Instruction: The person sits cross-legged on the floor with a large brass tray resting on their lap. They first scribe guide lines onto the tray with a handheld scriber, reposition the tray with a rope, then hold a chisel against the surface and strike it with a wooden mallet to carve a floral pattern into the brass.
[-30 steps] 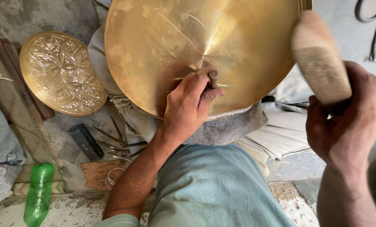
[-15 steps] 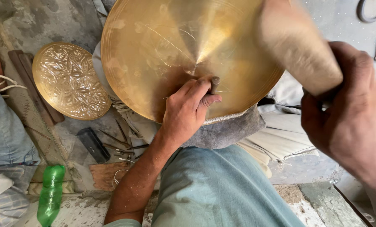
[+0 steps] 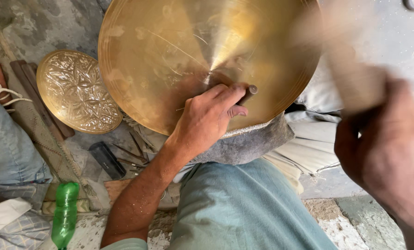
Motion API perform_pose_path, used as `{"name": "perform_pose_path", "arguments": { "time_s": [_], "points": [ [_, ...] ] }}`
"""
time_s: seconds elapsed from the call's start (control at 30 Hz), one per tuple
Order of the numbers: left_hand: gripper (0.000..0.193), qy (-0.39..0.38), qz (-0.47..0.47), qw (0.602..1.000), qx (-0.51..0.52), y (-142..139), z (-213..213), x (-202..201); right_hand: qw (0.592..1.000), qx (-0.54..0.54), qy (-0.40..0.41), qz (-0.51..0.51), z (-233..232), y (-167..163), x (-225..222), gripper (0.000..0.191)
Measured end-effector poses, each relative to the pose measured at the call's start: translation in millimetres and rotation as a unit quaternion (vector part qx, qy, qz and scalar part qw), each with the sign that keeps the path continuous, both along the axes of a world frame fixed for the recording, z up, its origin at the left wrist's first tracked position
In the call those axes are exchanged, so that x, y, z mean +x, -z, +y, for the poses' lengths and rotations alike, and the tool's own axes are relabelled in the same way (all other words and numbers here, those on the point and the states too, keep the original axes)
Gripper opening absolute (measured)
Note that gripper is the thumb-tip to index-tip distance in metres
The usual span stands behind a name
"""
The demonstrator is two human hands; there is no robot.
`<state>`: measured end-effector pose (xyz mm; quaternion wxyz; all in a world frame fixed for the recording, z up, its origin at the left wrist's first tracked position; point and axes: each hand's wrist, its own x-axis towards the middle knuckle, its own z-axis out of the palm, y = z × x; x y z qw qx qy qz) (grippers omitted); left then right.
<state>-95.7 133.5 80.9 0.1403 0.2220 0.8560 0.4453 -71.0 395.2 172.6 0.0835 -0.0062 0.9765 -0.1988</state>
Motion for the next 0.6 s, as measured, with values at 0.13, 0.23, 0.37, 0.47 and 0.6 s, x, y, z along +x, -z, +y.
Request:
{"name": "perform_pose_path", "arguments": {
  "time_s": [0.13, 0.23, 0.37, 0.47, 0.6],
  "points": [
    [0.036, 0.021, -0.016, 1.0, 0.009, 1.8, 1.3, -4.9, 0.997, 0.05, 0.026, -0.054, 4.8, 6.7, 16.9, 0.054],
    [0.034, 0.039, -0.049, 0.997, 0.034, 3.0, 2.2, -7.4, 0.99, 0.134, -0.046, -0.029, 5.6, 12.5, 28.6, 0.059],
    [0.037, 0.063, -0.034, 0.997, 0.017, 3.9, 1.6, -11.4, 0.993, 0.029, 0.109, -0.035, -3.3, 15.2, 36.1, 0.059],
    [0.036, 0.07, -0.045, 0.996, 0.009, 4.6, 1.7, -14.1, 0.975, 0.198, -0.075, -0.062, -7.5, 6.8, 32.9, 0.057],
    [0.036, 0.067, -0.065, 0.995, 0.019, 4.1, 1.9, -13.5, 0.989, 0.083, 0.104, -0.062, -23.1, 2.8, 32.0, 0.057]
  ]
}}
